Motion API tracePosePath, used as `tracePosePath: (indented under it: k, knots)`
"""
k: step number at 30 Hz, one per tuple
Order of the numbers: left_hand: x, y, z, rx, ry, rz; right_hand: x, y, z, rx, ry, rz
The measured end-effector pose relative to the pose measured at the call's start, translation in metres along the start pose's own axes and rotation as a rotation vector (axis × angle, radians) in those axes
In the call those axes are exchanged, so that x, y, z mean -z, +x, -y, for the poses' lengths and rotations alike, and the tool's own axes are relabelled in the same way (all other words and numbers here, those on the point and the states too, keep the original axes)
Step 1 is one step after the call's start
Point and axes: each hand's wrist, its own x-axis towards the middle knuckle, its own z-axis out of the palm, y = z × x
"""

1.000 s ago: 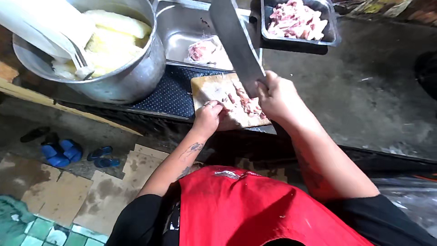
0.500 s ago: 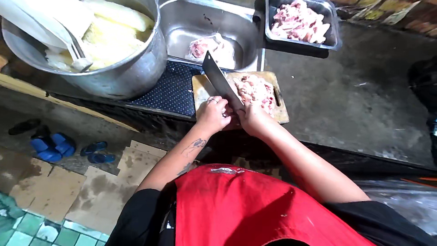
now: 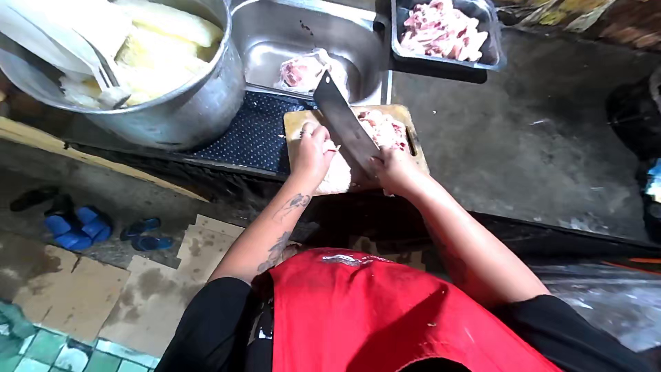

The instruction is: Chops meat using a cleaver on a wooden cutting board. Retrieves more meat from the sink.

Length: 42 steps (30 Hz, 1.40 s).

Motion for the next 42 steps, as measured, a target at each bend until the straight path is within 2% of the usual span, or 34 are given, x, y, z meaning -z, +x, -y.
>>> tracePosePath:
  k: [3, 5, 7, 10, 12, 16, 19, 22, 26, 29, 36, 38, 42]
  knots:
    - [-0.013, -0.014, 0.004, -0.217, 0.088, -0.004, 0.013, -0.011, 0.007, 0.025, -0.05, -0.104]
    - [-0.013, -0.024, 0.012, -0.307, 0.131, 0.008, 0.022, -0.022, 0.017, 0.117, -0.07, -0.21]
    - [-0.01, -0.034, 0.019, -0.346, 0.115, -0.009, 0.032, -0.035, 0.03, 0.218, -0.055, -0.315]
    - [-0.007, -0.04, 0.022, -0.286, 0.075, -0.038, 0.037, -0.045, 0.046, 0.351, -0.007, -0.449]
    - [-0.007, -0.039, 0.021, -0.269, 0.064, -0.052, 0.028, -0.047, 0.051, 0.341, -0.014, -0.401]
    - [-0.01, -0.039, 0.023, -0.305, 0.033, -0.063, -0.014, -0.024, 0.038, 0.116, -0.179, -0.027]
    - [-0.007, -0.035, 0.019, -0.222, 0.003, -0.009, -0.018, -0.013, 0.037, 0.09, -0.196, 0.051]
    - [-0.004, -0.02, 0.01, -0.11, 0.025, 0.049, -0.013, -0.007, 0.045, 0.095, -0.197, 0.046]
    - [-0.003, -0.007, 0.01, -0.111, 0.048, 0.093, -0.014, 0.008, 0.052, 0.139, -0.136, 0.04]
    - [0.0, 0.001, 0.013, -0.081, 0.033, 0.03, -0.014, 0.003, 0.046, 0.143, -0.16, 0.042]
    - [0.017, 0.015, 0.019, 0.11, -0.093, -0.137, -0.006, -0.026, -0.006, 0.051, -0.111, 0.044]
    - [0.011, 0.009, 0.015, 0.053, -0.1, -0.136, 0.0, -0.022, -0.008, 0.0, -0.089, 0.009]
    - [-0.009, -0.003, 0.014, -0.21, 0.115, 0.038, 0.004, -0.021, 0.0, -0.034, -0.057, -0.087]
